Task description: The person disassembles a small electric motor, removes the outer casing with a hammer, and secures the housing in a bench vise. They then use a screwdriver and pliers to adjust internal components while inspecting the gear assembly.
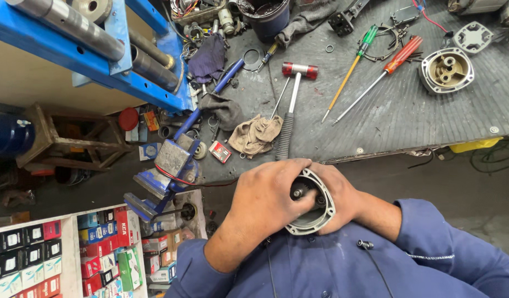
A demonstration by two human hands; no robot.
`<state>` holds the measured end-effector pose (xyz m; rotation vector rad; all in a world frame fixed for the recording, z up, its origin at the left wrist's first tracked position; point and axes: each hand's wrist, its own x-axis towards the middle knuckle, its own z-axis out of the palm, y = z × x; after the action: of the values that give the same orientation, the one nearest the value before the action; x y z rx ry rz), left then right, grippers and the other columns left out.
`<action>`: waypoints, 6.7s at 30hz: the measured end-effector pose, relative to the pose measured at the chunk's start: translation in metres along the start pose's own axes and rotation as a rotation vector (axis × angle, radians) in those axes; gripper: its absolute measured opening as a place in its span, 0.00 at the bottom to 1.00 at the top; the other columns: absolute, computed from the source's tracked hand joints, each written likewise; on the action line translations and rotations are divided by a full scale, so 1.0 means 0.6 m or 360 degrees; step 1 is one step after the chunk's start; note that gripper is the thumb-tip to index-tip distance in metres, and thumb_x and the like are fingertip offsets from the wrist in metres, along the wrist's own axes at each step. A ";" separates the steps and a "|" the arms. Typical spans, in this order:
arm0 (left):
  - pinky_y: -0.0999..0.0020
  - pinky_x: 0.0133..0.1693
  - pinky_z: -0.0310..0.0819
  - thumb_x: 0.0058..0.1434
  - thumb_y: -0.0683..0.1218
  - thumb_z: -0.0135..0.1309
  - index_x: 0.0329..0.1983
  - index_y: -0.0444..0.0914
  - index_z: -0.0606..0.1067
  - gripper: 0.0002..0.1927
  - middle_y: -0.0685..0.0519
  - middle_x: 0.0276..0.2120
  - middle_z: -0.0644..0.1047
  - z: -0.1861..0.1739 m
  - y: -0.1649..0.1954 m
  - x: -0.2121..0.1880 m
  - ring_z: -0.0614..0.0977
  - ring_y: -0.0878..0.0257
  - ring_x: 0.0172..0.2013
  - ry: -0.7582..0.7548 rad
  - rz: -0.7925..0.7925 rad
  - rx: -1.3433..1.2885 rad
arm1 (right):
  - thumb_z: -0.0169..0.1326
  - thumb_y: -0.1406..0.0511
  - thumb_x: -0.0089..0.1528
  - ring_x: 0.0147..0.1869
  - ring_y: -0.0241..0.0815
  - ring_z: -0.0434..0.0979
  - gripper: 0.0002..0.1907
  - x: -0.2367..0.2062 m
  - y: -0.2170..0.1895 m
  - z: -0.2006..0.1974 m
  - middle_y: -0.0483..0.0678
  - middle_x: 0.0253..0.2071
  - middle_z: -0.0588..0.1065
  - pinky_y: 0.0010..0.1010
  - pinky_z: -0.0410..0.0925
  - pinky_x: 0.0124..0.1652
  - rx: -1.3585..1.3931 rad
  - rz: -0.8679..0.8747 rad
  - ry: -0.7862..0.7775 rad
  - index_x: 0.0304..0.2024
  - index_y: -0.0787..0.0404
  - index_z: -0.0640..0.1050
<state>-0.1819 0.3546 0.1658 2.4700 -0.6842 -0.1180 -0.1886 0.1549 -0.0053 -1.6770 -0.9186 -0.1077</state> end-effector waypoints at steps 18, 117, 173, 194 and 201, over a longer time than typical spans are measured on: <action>0.59 0.37 0.71 0.49 0.47 0.61 0.74 0.42 0.62 0.46 0.52 0.37 0.73 -0.007 0.011 -0.005 0.77 0.55 0.39 0.0019 0.0257 0.0539 | 0.75 0.52 0.37 0.59 0.56 0.74 0.55 0.002 0.001 0.011 0.55 0.58 0.71 0.43 0.66 0.57 -0.0056 -0.0001 -0.0063 0.63 0.65 0.68; 0.61 0.60 0.76 0.69 0.52 0.56 0.70 0.37 0.67 0.29 0.45 0.58 0.80 -0.139 -0.225 -0.175 0.83 0.52 0.59 0.0331 0.0006 -0.0824 | 0.76 0.55 0.43 0.62 0.50 0.77 0.54 0.166 -0.030 0.205 0.53 0.60 0.73 0.39 0.69 0.63 0.0467 0.0233 -0.0090 0.65 0.65 0.63; 0.65 0.30 0.67 0.62 0.44 0.44 0.67 0.45 0.72 0.27 0.49 0.19 0.70 -0.176 -0.638 -0.515 0.71 0.59 0.22 0.0606 -0.0097 -0.1358 | 0.69 0.62 0.58 0.61 0.50 0.79 0.25 0.532 -0.111 0.567 0.54 0.55 0.78 0.44 0.72 0.62 0.1255 0.0857 0.0094 0.54 0.63 0.76; 0.56 0.32 0.76 0.61 0.44 0.52 0.44 0.37 0.82 0.12 0.43 0.23 0.78 -0.099 -0.591 -0.521 0.81 0.50 0.24 -0.0318 -0.0094 -0.1205 | 0.76 0.53 0.48 0.67 0.48 0.75 0.47 0.511 -0.108 0.528 0.55 0.64 0.73 0.41 0.69 0.65 0.0865 0.0554 -0.0298 0.63 0.61 0.69; 0.64 0.21 0.56 0.69 0.48 0.40 0.42 0.37 0.79 0.17 0.53 0.15 0.65 -0.075 -0.679 -0.442 0.64 0.66 0.14 0.0008 -0.1519 -0.1716 | 0.73 0.49 0.47 0.69 0.49 0.74 0.49 0.496 -0.102 0.524 0.55 0.65 0.73 0.42 0.67 0.68 0.0664 0.0397 -0.0308 0.65 0.62 0.70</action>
<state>-0.2190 0.7976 -0.0366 1.5119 0.5304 -0.6392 -0.1427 0.5789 0.0921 -1.4094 -0.8003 0.3964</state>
